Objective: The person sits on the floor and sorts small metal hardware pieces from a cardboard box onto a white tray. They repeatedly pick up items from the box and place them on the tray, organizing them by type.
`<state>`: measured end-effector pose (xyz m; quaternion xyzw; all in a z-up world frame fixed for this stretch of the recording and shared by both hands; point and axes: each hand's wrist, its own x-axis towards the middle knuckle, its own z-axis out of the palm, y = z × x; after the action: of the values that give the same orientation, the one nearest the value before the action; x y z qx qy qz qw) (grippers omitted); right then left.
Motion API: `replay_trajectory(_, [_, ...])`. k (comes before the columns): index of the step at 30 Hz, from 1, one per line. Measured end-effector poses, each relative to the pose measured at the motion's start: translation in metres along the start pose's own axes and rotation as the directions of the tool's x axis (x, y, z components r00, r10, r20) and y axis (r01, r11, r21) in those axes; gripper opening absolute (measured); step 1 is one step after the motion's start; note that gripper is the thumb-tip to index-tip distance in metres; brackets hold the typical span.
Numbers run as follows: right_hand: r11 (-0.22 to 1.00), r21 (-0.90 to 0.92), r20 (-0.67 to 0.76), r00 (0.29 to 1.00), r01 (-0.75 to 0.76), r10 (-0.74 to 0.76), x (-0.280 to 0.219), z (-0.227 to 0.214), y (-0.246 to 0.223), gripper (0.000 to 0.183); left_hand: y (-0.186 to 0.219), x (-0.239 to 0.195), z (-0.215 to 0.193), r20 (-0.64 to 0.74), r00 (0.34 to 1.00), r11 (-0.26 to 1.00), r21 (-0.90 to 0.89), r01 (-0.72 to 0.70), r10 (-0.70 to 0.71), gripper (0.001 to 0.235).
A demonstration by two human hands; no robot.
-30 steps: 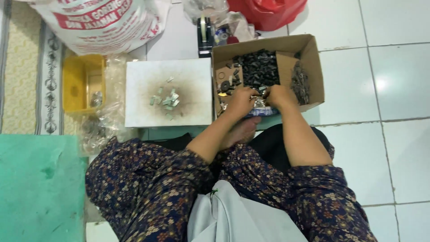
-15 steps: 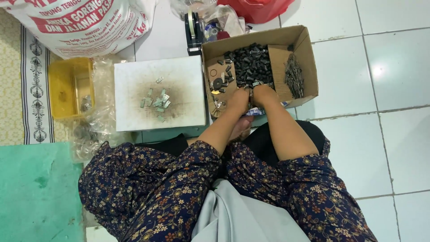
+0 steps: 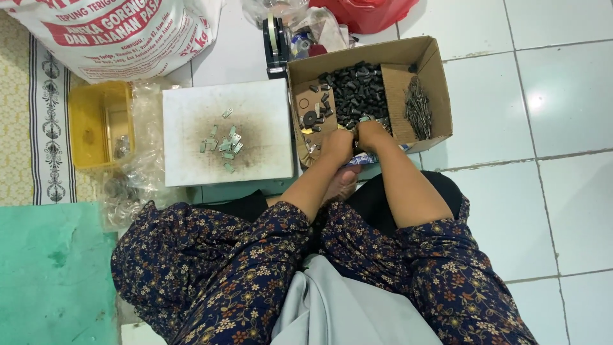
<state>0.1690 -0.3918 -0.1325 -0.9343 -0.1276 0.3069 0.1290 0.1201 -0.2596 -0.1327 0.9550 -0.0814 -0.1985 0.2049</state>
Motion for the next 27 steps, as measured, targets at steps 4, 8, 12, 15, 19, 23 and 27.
replay_trajectory(4, [0.999,0.044,0.019,1.000,-0.019,0.018,-0.026,-0.019,-0.016,0.030,-0.003,-0.008,-0.004,-0.046,0.999,0.998,-0.056,-0.015,0.013,0.020])
replay_trajectory(8, [0.977,0.205,-0.032,0.997,-0.062,0.070,-0.026,-0.027,-0.007,0.030,-0.001,-0.028,-0.024,-0.180,0.983,0.978,-0.209,-0.018,-0.020,0.022])
replay_trajectory(12, [0.915,0.397,-0.034,0.995,-0.072,0.093,-0.025,-0.035,0.007,0.036,-0.007,-0.028,-0.027,-0.278,0.952,0.825,-0.563,-0.051,-0.131,0.024])
replay_trajectory(15, [0.761,0.642,-0.009,0.991,-0.099,0.137,-0.065,-0.060,-0.014,0.031,-0.002,-0.038,-0.044,-0.277,0.949,0.655,-0.747,-0.113,-0.152,0.033])
replay_trajectory(19, [0.501,0.861,0.032,0.992,-0.089,0.121,-0.060,-0.060,-0.002,0.037,-0.020,-0.012,-0.016,-0.184,0.963,0.522,-0.851,-0.056,-0.197,0.032])
replay_trajectory(23, [0.441,0.896,0.011,0.996,-0.051,0.092,-0.065,-0.062,-0.006,0.037,-0.011,-0.021,-0.026,-0.067,0.973,0.211,-0.977,-0.019,-0.223,0.036])
replay_trajectory(27, [0.374,0.925,0.044,0.997,-0.064,0.062,-0.057,-0.056,0.000,0.043,-0.016,-0.013,-0.017,-0.032,0.978,0.097,-0.995,-0.013,-0.206,0.038])
